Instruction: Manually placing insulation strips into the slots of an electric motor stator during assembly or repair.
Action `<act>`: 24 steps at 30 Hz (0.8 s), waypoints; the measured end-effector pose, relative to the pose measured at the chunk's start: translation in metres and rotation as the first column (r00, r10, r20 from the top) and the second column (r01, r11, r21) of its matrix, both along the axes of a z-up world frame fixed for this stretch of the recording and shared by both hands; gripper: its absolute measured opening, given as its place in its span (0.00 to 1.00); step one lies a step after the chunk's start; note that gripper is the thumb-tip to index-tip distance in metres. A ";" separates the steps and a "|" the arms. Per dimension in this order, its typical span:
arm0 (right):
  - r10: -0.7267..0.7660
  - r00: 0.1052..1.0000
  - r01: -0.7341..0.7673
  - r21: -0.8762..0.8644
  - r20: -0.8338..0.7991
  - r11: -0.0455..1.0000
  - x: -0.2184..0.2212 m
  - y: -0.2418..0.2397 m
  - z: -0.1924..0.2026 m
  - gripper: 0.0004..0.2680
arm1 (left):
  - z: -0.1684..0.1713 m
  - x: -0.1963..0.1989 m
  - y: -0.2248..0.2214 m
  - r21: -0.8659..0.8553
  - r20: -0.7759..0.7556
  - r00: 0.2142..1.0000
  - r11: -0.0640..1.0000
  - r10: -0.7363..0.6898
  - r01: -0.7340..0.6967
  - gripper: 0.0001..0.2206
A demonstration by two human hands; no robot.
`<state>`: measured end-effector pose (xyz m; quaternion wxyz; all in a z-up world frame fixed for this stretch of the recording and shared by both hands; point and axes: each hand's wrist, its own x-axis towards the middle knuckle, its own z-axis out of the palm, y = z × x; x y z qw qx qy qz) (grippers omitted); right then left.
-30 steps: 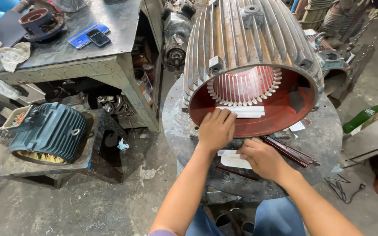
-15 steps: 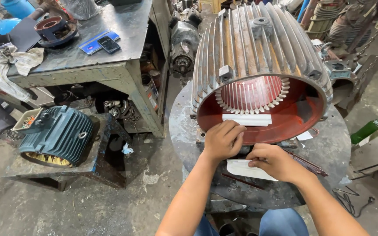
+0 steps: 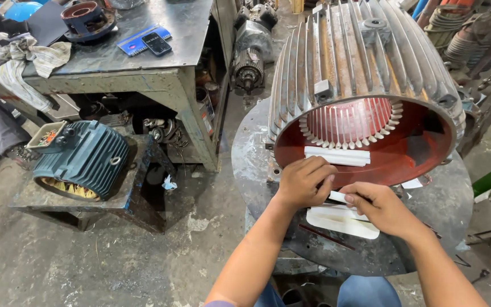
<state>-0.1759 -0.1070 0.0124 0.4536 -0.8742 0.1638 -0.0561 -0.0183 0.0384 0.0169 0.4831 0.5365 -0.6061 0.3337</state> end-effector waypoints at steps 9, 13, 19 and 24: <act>-0.122 0.955 0.182 -0.210 0.270 0.961 0.008 0.004 -0.003 0.09 | -0.019 0.005 -0.006 0.074 0.042 0.997 0.994 0.072 -0.075 0.09; -0.067 0.960 0.105 -0.130 0.273 0.986 0.010 0.007 0.005 0.11 | -0.016 0.006 -0.006 0.082 0.037 0.995 0.992 0.089 -0.091 0.11; -0.077 0.924 0.164 -0.206 0.375 0.965 0.011 0.001 -0.020 0.11 | -0.031 0.013 -0.015 0.060 0.107 0.986 0.989 0.126 -0.133 0.08; -0.093 0.948 0.171 -0.240 0.305 0.956 0.010 -0.010 -0.049 0.08 | -0.035 0.013 -0.018 0.105 0.128 0.982 0.982 0.142 -0.156 0.10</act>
